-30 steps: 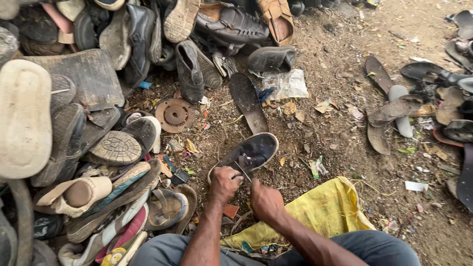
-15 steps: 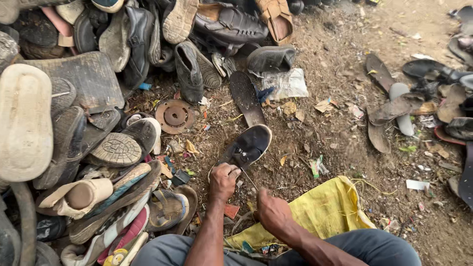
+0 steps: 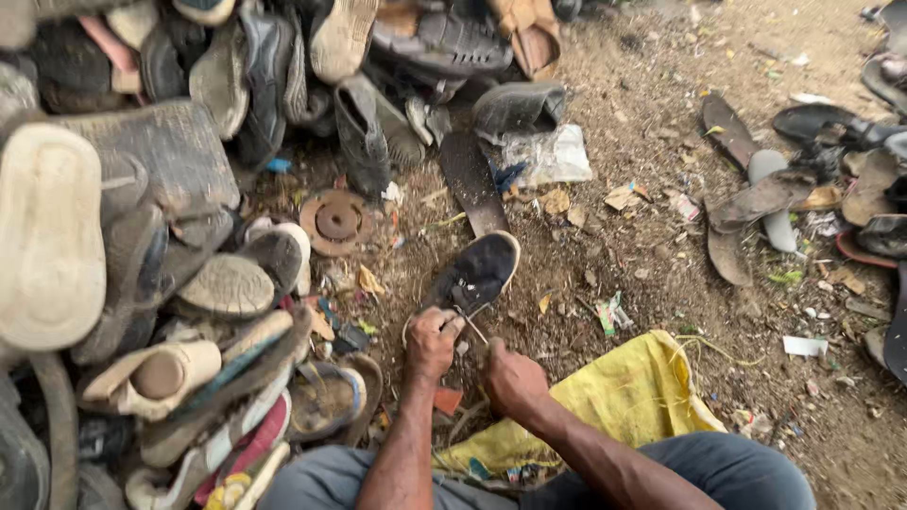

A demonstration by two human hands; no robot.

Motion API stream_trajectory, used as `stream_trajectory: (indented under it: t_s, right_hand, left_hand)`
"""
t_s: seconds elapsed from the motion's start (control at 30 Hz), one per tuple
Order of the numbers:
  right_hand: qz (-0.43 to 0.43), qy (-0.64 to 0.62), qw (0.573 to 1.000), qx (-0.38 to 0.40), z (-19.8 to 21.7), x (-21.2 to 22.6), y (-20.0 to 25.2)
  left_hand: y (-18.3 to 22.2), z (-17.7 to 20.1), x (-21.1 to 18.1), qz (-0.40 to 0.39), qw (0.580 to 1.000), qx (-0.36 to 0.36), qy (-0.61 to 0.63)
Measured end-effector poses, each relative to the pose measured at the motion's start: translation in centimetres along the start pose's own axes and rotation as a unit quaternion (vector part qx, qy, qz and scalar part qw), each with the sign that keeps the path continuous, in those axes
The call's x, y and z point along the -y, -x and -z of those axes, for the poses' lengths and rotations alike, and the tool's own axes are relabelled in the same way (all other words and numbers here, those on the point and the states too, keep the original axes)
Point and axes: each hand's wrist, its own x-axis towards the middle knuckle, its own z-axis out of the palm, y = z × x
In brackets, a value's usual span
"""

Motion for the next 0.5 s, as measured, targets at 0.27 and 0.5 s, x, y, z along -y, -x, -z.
stream_trajectory:
  t_s: [0.27, 0.5]
  right_hand:
    - [-0.042, -0.197, 0.979, 0.02, -0.2, 1.2, 1.0]
    - [-0.069, -0.377, 0.922, 0.048, 0.5, 0.0, -3.2]
  left_hand:
    - [-0.3, -0.9, 0.7, -0.041, 0.998, -0.055, -0.01]
    - [-0.4, -0.2, -0.9, 0.049, 0.994, -0.045, 0.084]
